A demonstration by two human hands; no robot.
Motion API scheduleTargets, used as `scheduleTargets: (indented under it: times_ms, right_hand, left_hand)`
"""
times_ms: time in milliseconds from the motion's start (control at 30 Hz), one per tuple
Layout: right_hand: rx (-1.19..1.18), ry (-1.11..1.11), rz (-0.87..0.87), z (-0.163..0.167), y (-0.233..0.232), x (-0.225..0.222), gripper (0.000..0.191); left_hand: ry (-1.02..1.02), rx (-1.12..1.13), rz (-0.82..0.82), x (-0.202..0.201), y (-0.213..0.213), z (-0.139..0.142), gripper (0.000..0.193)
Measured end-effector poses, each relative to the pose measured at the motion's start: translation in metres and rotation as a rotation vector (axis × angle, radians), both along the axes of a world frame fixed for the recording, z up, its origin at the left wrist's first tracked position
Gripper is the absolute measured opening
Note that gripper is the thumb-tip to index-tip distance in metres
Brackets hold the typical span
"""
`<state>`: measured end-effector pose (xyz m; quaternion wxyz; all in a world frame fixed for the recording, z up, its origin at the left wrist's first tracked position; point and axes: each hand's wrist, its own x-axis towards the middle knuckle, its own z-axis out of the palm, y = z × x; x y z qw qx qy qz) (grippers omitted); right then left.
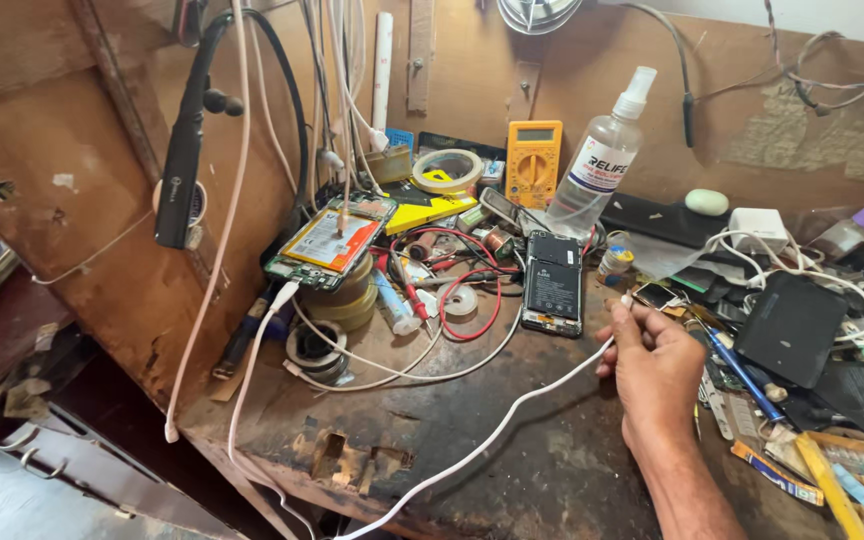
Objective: The person holds a disassembled smartphone and uses a screwdriver to adjust internal components near the battery. They connect a charging cable to test the device, then continue to manipulate small parts with the screwdriver.
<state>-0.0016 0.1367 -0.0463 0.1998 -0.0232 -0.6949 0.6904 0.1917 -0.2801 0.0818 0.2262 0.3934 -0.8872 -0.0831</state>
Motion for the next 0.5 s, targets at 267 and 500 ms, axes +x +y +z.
scheduleTargets:
  times_ms: [267,500]
  right_hand:
    - [0.023,-0.027,-0.053,-0.006,0.002,-0.002,0.023]
    - [0.066,0.029,-0.028,-0.010,-0.001,-0.008,0.027]
  left_hand:
    - [0.529,-0.080,-0.328,-0.010,0.104,0.017,0.033]
    - [0.422,0.643,-1.035,-0.088,0.176,-0.014,0.027]
